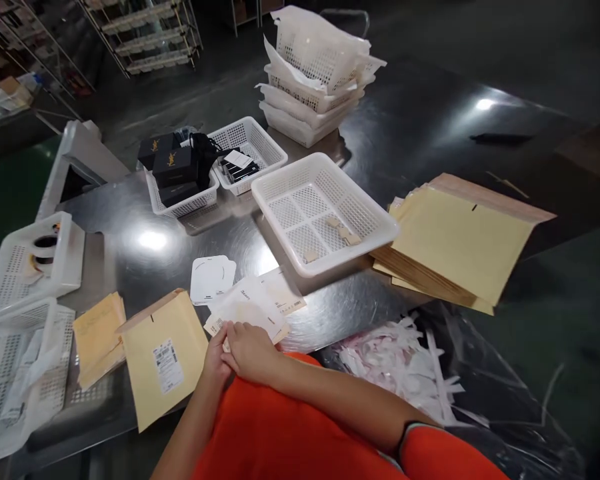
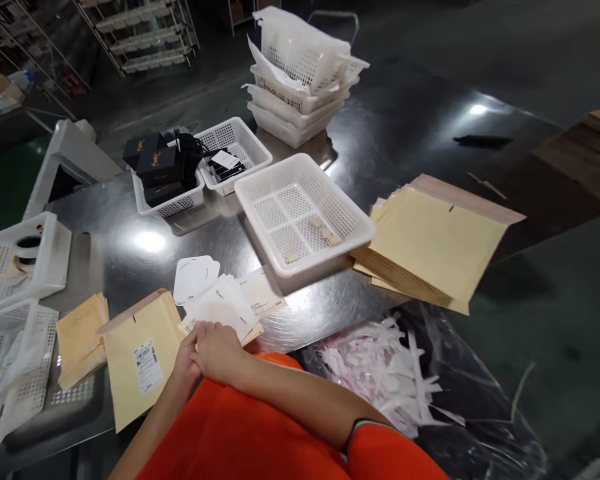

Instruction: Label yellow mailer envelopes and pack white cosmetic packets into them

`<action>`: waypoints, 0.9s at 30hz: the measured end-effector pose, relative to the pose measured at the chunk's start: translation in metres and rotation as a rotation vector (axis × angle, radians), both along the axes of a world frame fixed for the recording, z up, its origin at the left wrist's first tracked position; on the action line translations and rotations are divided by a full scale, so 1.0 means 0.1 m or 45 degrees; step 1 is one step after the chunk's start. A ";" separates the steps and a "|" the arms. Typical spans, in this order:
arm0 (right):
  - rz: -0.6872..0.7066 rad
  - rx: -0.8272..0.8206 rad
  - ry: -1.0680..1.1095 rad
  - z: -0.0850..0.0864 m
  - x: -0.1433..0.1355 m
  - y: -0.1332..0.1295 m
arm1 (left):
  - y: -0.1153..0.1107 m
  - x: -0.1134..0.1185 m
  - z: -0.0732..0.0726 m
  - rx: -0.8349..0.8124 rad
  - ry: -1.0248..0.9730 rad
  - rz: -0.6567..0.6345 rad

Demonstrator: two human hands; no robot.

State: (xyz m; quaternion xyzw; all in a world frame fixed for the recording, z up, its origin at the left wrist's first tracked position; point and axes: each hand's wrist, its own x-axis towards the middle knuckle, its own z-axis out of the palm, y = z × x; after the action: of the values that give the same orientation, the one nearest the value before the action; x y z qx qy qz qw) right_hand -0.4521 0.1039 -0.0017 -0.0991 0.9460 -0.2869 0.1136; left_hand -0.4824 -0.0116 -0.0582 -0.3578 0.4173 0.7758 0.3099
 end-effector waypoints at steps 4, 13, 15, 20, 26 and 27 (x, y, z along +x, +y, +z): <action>-0.311 -0.174 0.209 0.04 -0.01 0.44 | -0.10 -0.02 0.05 0.073 0.003 -0.042; -0.514 -1.175 -0.261 -0.35 0.31 0.89 | -0.28 0.00 0.05 0.196 -0.071 0.034; -0.485 -1.274 -0.294 -0.35 0.34 0.92 | -0.30 0.00 0.03 0.212 -0.099 -0.041; -0.684 -1.156 -0.286 -0.23 0.23 1.14 | -0.28 -0.07 0.09 0.183 -0.073 -0.039; -0.872 -1.204 0.089 0.07 -0.08 1.42 | -0.26 -0.14 0.19 0.183 -0.039 -0.135; -0.823 -1.172 0.080 0.10 -0.12 1.40 | -0.25 -0.13 0.17 0.187 -0.042 -0.166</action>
State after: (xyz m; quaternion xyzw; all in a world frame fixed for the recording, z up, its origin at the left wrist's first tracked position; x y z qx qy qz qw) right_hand -0.4639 0.2443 0.0083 0.1478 0.7086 -0.6871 -0.0631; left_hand -0.4958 -0.0367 -0.0408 -0.3187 0.3764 0.7766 0.3920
